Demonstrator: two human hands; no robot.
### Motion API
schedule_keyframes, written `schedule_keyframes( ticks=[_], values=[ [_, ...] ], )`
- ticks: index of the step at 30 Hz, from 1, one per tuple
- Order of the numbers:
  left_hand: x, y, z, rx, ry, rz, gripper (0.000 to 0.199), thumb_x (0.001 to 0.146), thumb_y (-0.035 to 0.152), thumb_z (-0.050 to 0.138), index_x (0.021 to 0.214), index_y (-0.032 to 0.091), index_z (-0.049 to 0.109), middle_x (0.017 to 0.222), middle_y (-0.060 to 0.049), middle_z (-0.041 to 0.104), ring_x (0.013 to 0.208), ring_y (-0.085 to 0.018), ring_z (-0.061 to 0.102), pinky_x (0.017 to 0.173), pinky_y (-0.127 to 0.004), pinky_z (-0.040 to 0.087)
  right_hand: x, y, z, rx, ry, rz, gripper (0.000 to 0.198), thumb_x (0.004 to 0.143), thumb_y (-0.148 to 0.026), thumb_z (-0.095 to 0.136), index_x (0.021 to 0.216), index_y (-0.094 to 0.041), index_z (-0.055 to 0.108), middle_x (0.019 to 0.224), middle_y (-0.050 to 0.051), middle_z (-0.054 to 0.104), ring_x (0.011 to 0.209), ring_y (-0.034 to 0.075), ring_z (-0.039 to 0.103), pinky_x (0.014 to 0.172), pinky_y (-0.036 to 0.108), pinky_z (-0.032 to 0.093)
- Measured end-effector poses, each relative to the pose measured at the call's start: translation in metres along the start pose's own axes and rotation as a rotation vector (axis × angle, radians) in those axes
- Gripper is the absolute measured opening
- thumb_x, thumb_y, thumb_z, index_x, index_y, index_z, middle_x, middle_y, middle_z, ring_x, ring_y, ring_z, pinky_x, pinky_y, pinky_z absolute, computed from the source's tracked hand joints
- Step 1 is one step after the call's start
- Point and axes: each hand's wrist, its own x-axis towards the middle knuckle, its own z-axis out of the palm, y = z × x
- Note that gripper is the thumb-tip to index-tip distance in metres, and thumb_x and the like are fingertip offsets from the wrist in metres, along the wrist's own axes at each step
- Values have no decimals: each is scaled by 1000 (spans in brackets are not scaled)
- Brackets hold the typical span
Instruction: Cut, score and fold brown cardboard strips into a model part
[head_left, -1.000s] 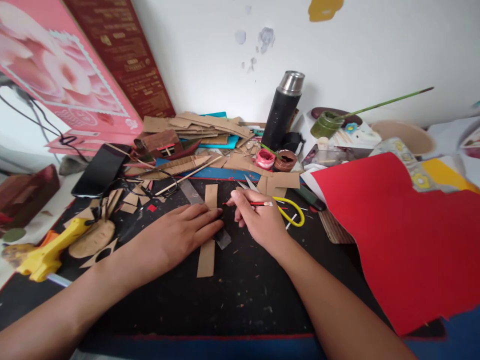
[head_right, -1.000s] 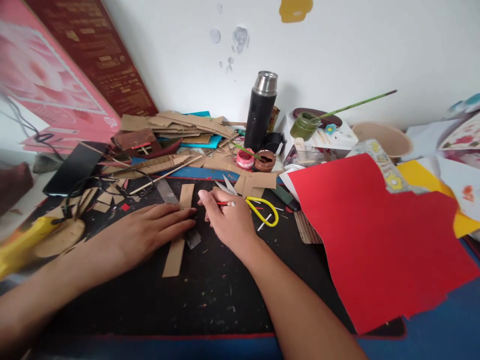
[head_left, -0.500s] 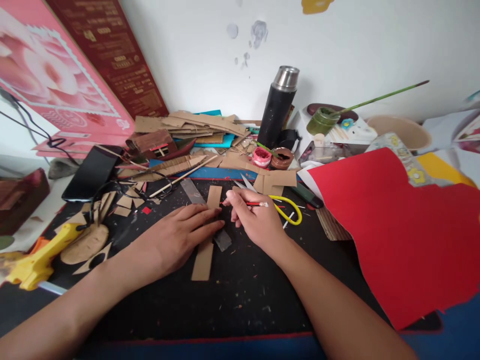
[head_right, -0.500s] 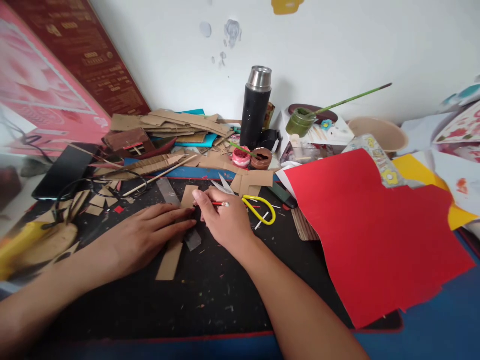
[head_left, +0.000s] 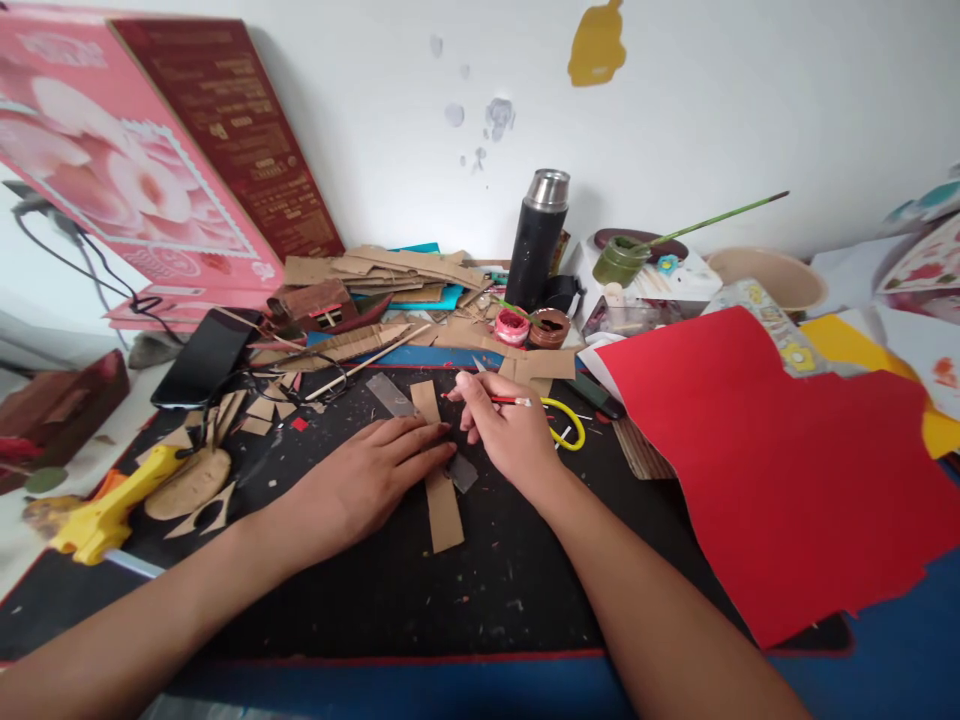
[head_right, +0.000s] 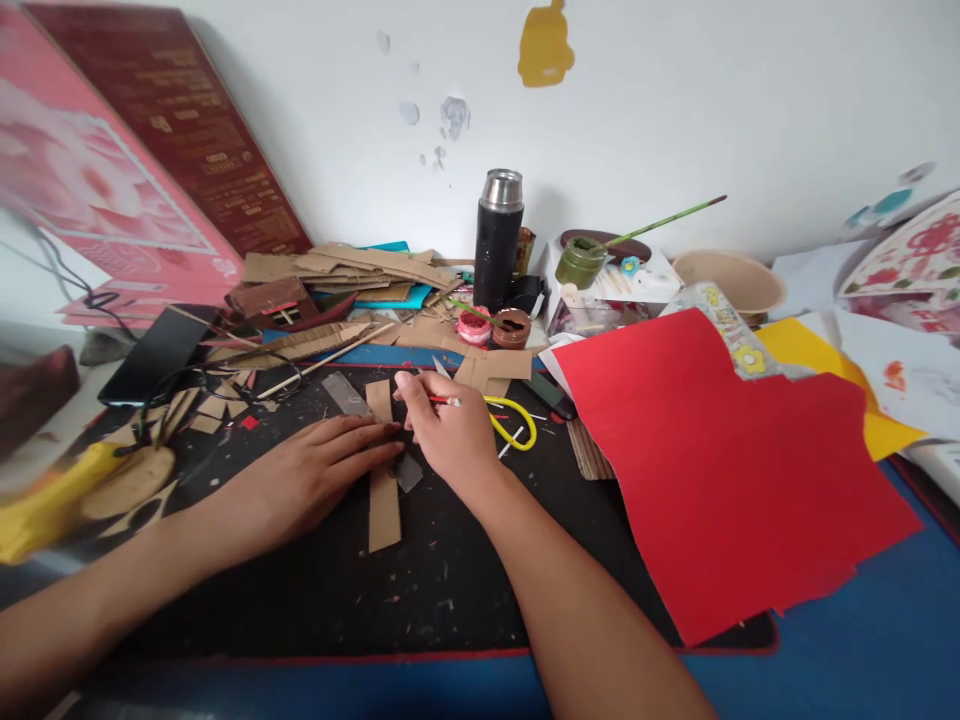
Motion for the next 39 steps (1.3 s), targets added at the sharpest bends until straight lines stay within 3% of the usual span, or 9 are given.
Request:
schedule_keyframes(
  ticks=[12,21,30,39],
  values=[
    [-4,1,0,-14,32,1,58,101,7,48,156,21,61,149,-14,71,139,-31,63,119,-52,53,-1,0,1,-116,-101,0,46,111,-58,54,90,-22,75,71,0,73,57,14,65,56,26,47],
    [-4,-5,-9,-69,31,84,60,96,4,50,152,20,65,147,-15,72,143,-31,61,121,-51,54,-1,0,2,-114,-101,5,42,112,-54,55,91,-23,74,69,-1,72,56,14,66,56,26,47],
    [-5,-3,-8,-96,54,64,60,99,4,50,154,21,63,153,-14,69,149,-32,58,122,-52,54,0,3,3,-19,-49,-43,45,111,-58,56,85,-23,69,73,-1,73,54,14,67,57,28,50],
    [-9,1,-6,-112,95,3,56,102,7,51,153,24,65,154,-12,69,146,-29,60,122,-48,53,-2,-5,1,-242,-47,-97,29,112,-46,57,97,-26,72,92,2,81,79,20,77,70,29,53]
  ],
)
